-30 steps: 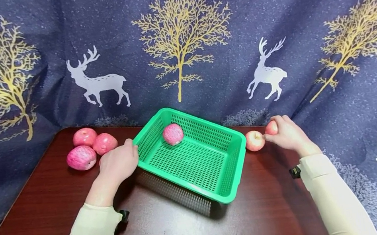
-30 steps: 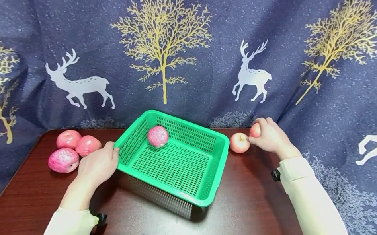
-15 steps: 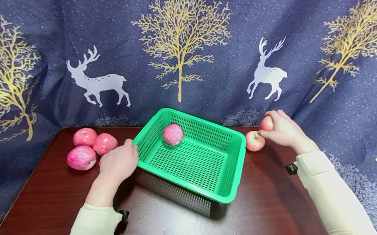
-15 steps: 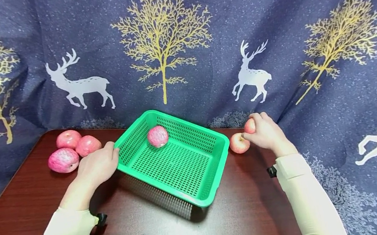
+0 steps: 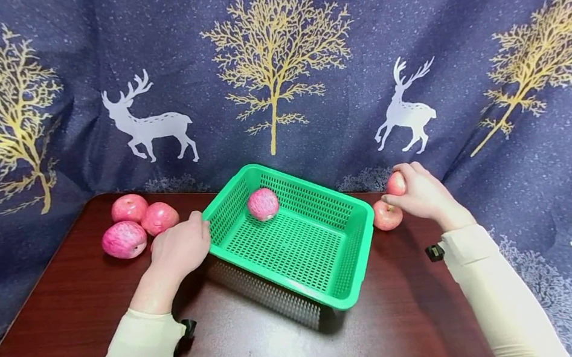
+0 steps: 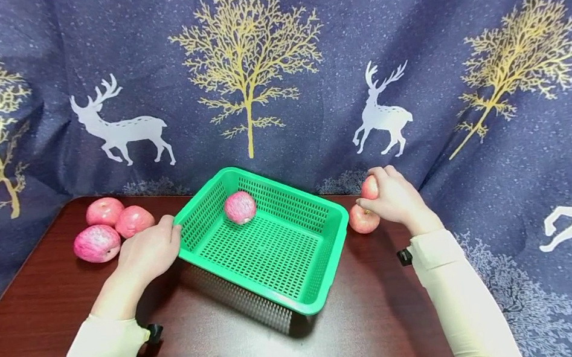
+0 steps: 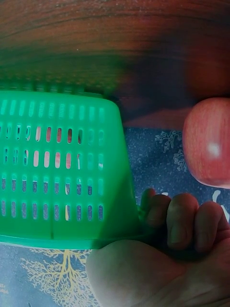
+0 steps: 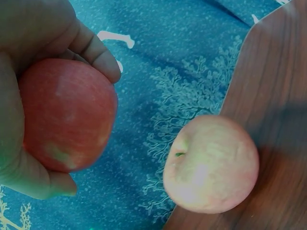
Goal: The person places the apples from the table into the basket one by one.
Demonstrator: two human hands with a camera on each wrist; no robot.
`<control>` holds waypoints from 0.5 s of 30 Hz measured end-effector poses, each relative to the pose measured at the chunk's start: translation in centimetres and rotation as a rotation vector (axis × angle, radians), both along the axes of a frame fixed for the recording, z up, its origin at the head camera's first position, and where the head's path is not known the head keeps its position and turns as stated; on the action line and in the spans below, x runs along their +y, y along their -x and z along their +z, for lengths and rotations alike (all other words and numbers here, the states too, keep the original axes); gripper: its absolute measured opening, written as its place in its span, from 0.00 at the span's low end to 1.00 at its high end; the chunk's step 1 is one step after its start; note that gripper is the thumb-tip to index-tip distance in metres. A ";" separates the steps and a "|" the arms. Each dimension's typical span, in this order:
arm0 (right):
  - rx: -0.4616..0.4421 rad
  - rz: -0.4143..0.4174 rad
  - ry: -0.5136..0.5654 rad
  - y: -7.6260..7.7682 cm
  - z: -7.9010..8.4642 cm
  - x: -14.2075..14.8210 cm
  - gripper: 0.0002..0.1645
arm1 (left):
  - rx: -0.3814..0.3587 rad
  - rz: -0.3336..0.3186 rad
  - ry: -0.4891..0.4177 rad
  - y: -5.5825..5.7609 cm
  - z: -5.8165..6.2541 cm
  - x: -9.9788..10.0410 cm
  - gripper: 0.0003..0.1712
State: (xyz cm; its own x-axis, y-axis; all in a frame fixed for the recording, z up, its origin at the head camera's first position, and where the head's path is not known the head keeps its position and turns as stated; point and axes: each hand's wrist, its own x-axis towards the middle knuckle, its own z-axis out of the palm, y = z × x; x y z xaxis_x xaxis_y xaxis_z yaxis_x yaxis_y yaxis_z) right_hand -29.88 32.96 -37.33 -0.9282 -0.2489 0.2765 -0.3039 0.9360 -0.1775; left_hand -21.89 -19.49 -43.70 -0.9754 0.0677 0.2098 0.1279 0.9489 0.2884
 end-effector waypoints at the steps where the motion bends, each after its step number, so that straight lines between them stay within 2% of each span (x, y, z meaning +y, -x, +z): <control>1: -0.001 0.003 -0.002 0.0 0.1 -0.2 0.42 | 0.003 0.002 0.000 0.0 -0.1 0.0 0.16; 15: 0.022 0.049 -0.008 -0.1 1.1 -2.5 0.43 | -0.013 -0.001 0.004 0.0 0.1 -0.1 0.16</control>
State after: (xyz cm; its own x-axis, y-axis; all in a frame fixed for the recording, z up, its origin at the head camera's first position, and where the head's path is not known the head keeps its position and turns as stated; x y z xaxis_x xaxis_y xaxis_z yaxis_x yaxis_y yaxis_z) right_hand -29.78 30.46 -36.24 -0.9084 -0.2965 0.2948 -0.3535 0.9211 -0.1630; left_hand -21.94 -19.57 -43.63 -0.9781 0.0694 0.1964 0.1249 0.9500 0.2862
